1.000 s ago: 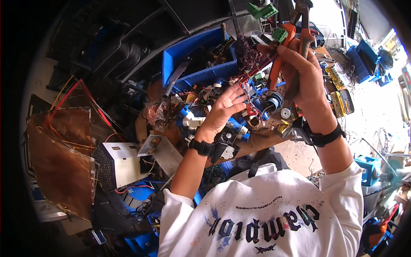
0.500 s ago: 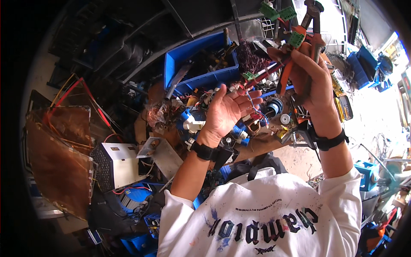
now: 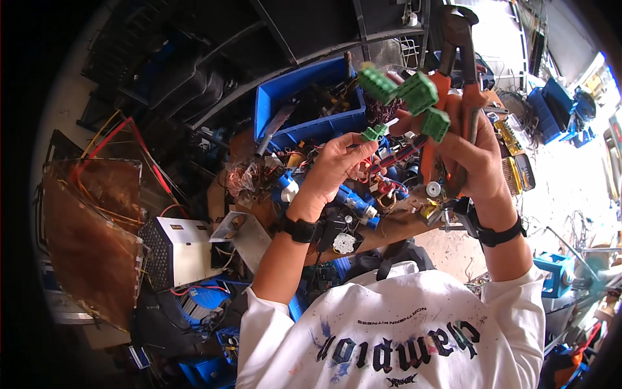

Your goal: The person searches through a blue bin of scrap electronics and tools, then uses a pair of orange pliers to strip the insulation from the ends of several small wires. The person holds the wires and pliers in both hands, manipulating the components over a cluttered workbench.

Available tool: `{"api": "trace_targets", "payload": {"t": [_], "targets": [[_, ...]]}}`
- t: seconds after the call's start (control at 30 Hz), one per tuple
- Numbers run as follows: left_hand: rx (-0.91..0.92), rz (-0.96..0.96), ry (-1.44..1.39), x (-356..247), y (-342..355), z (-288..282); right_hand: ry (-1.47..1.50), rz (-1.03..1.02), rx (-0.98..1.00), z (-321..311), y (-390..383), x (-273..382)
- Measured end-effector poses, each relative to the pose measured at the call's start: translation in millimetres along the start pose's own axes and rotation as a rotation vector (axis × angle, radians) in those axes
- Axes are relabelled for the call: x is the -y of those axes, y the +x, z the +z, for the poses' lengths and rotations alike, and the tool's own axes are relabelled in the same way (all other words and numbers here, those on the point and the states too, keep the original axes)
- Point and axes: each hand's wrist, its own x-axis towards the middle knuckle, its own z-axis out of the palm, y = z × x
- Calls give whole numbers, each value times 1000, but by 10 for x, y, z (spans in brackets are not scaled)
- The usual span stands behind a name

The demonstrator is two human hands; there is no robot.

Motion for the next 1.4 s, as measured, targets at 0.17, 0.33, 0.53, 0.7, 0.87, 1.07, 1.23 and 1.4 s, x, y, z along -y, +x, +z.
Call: {"api": "trace_targets", "payload": {"t": [0.17,0.33,0.53,0.7,0.87,1.07,1.23,1.4], "targets": [[-24,97,-119,-73,-74,164,-15,27,27,225,16,-4],[-51,13,-300,56,-55,36,74,-4,-114,321,83,-41],[-64,67,-200,62,-101,12,-165,161,-141,3,65,-362],[-118,174,-78,47,77,-39,-299,160,-118,-86,180,-742],[-137,300,116,-73,168,63,-248,40,-183,-15,356,-823],[-154,347,221,-53,180,231,-161,62,-281,20,564,-833],[-158,390,250,24,179,214,-112,81,-331,-28,554,-874],[-152,391,177,10,156,248,-46,121,-319,-25,540,-848]]}}
